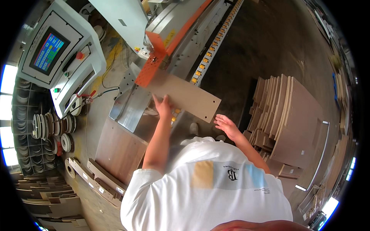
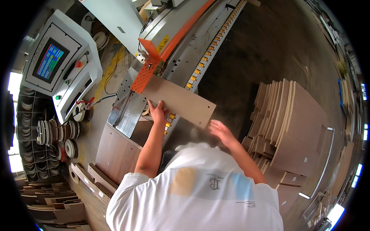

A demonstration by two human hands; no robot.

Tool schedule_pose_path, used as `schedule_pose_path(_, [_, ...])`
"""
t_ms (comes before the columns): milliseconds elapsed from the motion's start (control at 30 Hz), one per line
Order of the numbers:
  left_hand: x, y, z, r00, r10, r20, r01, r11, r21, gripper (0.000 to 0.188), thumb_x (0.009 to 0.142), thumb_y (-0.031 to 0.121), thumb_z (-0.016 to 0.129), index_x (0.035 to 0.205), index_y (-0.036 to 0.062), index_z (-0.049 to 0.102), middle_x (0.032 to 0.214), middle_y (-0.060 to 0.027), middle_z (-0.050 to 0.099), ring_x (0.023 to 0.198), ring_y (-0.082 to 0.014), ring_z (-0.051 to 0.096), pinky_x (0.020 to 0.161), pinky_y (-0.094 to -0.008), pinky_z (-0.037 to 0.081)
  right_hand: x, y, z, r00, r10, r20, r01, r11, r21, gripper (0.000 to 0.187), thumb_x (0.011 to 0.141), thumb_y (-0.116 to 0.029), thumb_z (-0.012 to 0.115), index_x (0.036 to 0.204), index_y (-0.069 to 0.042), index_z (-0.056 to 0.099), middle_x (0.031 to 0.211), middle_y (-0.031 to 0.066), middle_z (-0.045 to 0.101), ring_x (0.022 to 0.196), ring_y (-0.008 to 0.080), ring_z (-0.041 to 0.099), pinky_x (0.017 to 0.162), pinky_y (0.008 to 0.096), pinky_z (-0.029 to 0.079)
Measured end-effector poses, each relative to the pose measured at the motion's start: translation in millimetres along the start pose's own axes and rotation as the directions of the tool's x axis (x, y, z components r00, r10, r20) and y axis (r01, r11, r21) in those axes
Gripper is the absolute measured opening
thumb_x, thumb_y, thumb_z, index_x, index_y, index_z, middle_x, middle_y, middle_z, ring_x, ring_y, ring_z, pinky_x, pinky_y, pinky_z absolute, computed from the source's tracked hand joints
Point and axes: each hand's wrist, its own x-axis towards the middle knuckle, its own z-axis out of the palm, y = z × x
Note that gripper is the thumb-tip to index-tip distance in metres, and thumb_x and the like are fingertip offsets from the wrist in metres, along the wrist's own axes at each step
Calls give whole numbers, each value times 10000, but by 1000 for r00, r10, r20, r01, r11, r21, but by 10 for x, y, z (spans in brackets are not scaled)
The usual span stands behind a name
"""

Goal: The person repeatedly picks up rectangular wooden panels from a pile on the floor and places them onto a conveyor belt. The person handles the panels one at a time, moving them from the floor to the machine's input area.

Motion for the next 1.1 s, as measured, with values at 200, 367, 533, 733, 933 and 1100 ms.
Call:
schedule_pose_path(200, [332, -109, 329, 998, -7, 59, 10, 999, -36, 821, 1002, 82, 573, 1624, 310, 89, 1034, -79, 662, 656, -161, 646, 567, -349, 547, -303, 367, -451, 983, 47, -179, -80, 980, -181, 539, 968, -233, 677, 1410, 19, 502, 1356, 161, 619, 1237, 231, 597, 1024, 346, 481])
schedule_pose_path(367, [353, 55, 921, 994, -104, 43, 108, 990, -95, 846, 999, 87, 585, 1621, 359, 80, 1065, -77, 644, 691, -212, 636, 609, -394, 548, -827, 1290, -1135, 913, 94, -397, -194, 955, -222, 498, 948, -241, 710, 1362, -9, 561, 1192, 106, 701, 1057, 202, 670, 897, 336, 537])
schedule_pose_path(533, [833, -249, 1176, 993, -77, 92, 84, 993, -78, 893, 998, 92, 589, 1618, 385, 19, 1139, -65, 608, 726, -233, 593, 620, -415, 541, -1508, 1528, -1101, 804, 65, -591, -234, 948, -214, 478, 891, -286, 748, 1252, 10, 648, 1037, 112, 730, 908, 186, 690, 809, 317, 550])
schedule_pose_path(733, [1844, -401, 993, 927, -232, 294, 294, 937, -188, 425, 1048, 264, 462, 1445, 171, 345, 1334, -142, 569, 971, -327, 582, 817, -481, 540, -1874, 2045, -1435, 723, 5, -691, -103, 990, -101, 430, 904, -293, 740, 1189, 19, 657, 967, 127, 732, 892, 179, 690, 784, 316, 547])
schedule_pose_path(933, [186, -479, 1758, 948, 61, 312, -161, 939, 305, 550, 946, 128, 603, 1459, 32, 430, 1050, -86, 623, 832, -173, 562, 736, -346, 479, -2246, 2763, -1744, 364, -107, -925, -130, 978, -164, 408, 869, -390, 731, 1115, -66, 704, 1011, 139, 739, 943, 265, 705, 834, 379, 545])
schedule_pose_path(1100, [-1099, -963, 1642, 678, -303, 670, -147, 837, 527, 362, 950, 134, 642, 1291, 30, 577, 898, -49, 638, 804, -144, 592, 743, -311, 508, -2714, 2490, -2179, 83, -71, -994, -224, 971, -88, 295, 890, -356, 708, 1057, -112, 716, 982, 124, 739, 941, 260, 705, 846, 384, 542])
